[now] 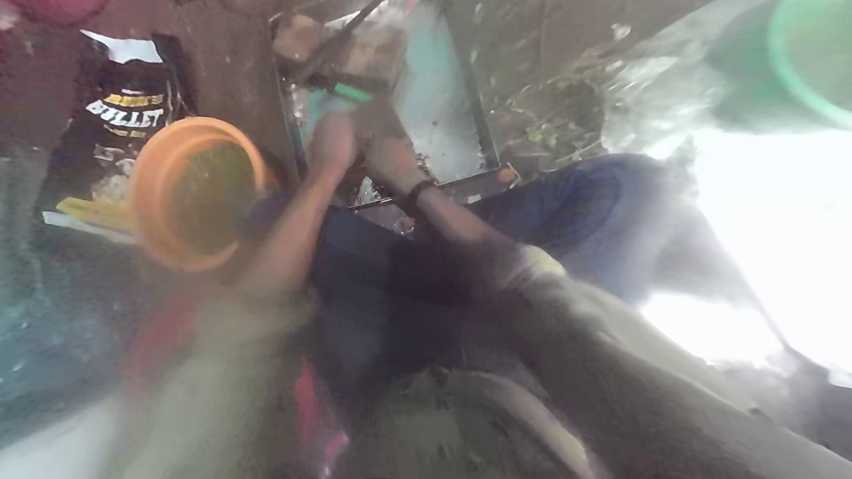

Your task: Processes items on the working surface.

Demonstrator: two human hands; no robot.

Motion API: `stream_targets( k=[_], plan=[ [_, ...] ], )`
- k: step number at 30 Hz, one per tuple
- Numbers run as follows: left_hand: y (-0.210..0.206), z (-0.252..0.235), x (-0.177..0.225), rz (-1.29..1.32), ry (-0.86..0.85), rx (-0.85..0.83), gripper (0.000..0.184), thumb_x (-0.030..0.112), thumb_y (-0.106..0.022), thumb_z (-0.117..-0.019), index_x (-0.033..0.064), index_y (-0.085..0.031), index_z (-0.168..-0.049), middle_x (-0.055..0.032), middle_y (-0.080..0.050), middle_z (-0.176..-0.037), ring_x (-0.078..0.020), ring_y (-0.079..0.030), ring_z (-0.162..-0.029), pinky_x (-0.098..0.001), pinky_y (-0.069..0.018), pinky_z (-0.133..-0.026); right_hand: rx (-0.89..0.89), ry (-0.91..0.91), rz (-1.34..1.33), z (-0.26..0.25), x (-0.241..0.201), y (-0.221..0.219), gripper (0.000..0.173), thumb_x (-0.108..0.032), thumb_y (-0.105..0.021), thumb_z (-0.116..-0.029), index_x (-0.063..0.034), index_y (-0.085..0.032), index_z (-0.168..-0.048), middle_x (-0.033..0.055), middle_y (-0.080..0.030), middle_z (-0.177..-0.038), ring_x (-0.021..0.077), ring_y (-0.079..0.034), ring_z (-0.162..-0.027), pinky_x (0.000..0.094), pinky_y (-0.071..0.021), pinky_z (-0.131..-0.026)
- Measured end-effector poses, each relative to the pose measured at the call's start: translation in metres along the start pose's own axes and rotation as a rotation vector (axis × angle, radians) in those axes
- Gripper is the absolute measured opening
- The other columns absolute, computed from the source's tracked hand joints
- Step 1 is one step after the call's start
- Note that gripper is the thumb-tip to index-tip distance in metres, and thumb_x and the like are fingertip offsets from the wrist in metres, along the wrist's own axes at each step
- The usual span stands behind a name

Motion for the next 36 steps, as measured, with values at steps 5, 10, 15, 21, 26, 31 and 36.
stream_targets(
  k=[5, 10, 15, 21, 26, 31, 36],
  plan=[
    [0.004, -0.004, -0.010, 0.063, -0.021, 0.016, 0.023, 0.012, -0.066, -0.0922, 0.0101, -0.078, -0.112, -0.0203, -0.071, -0.122, -0.0411, -0.064, -0.122, -0.0633, -0.0507, -0.103, -0.004, -0.032, -0.015, -0.006, 0.002, 0.000, 0.036, -0.035, -0.058, -0.1003, -0.0045, -0.071, -0.113, 0.0221, -0.071, -0.117, 0.0428, -0.069, -0.108, 0.0675, -0.0549, -0.080],
    [0.017, -0.001, -0.026, 0.153, 0.039, 0.080, 0.024, 0.017, -0.065, -0.0935, 0.0146, -0.078, -0.114, -0.0146, -0.074, -0.119, -0.0367, -0.068, -0.117, -0.0650, -0.0507, -0.102, -0.060, -0.091, -0.008, 0.009, 0.007, 0.005, 0.034, -0.031, -0.056, -0.1014, -0.0012, -0.071, -0.106, 0.0229, -0.070, -0.116, 0.0417, -0.069, -0.109, 0.0646, -0.0554, -0.080],
    [0.010, -0.005, -0.023, 0.134, 0.011, 0.044, 0.030, 0.017, -0.074, -0.0877, 0.0187, -0.077, -0.117, -0.0093, -0.073, -0.124, -0.0329, -0.068, -0.119, -0.0634, -0.0520, -0.102, -0.062, -0.079, -0.022, 0.013, 0.008, 0.006, 0.036, -0.033, -0.062, -0.0985, 0.0013, -0.070, -0.107, 0.0247, -0.069, -0.116, 0.0432, -0.068, -0.110, 0.0659, -0.0547, -0.080],
    [0.003, -0.004, -0.013, -0.007, -0.059, 0.036, 0.020, 0.016, -0.068, -0.0923, 0.0137, -0.078, -0.109, -0.0153, -0.071, -0.124, -0.0381, -0.065, -0.122, -0.0654, -0.0513, -0.101, -0.028, -0.005, 0.014, 0.004, -0.002, 0.001, 0.034, -0.033, -0.060, -0.0997, -0.0023, -0.071, -0.110, 0.0226, -0.071, -0.114, 0.0424, -0.069, -0.108, 0.0658, -0.0546, -0.082],
    [0.002, -0.005, -0.009, -0.027, 0.005, 0.036, 0.022, 0.014, -0.064, -0.0949, 0.0115, -0.077, -0.112, -0.0167, -0.071, -0.124, -0.0402, -0.066, -0.120, -0.0658, -0.0534, -0.096, -0.036, -0.015, 0.040, -0.006, -0.009, -0.002, 0.031, -0.030, -0.059, -0.1000, -0.0028, -0.071, -0.111, 0.0227, -0.071, -0.114, 0.0429, -0.069, -0.107, 0.0659, -0.0544, -0.079],
    [0.003, -0.001, -0.006, -0.044, 0.009, 0.020, 0.021, 0.014, -0.061, -0.0966, 0.0116, -0.077, -0.111, -0.0192, -0.072, -0.120, -0.0416, -0.066, -0.117, -0.0654, -0.0539, -0.094, -0.051, -0.005, 0.033, -0.004, -0.015, -0.002, 0.029, -0.025, -0.060, -0.1000, -0.0012, -0.069, -0.114, 0.0234, -0.070, -0.114, 0.0434, -0.069, -0.106, 0.0647, -0.0554, -0.078],
    [0.006, -0.002, -0.003, -0.033, 0.036, 0.037, 0.021, 0.022, -0.062, -0.0981, 0.0104, -0.077, -0.106, -0.0183, -0.073, -0.118, -0.0398, -0.068, -0.116, -0.0644, -0.0540, -0.095, -0.049, -0.111, -0.040, 0.009, -0.008, -0.021, 0.030, -0.022, -0.064, -0.0967, -0.0044, -0.070, -0.120, 0.0238, -0.070, -0.119, 0.0450, -0.068, -0.109, 0.0679, -0.0555, -0.080]
  ],
)
Point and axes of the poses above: each hand's wrist, its own z-axis away from the middle knuckle, its own y-axis out of the back of the hand, x = y × z, the point moved 3 cm from there along -z, towards the middle knuckle
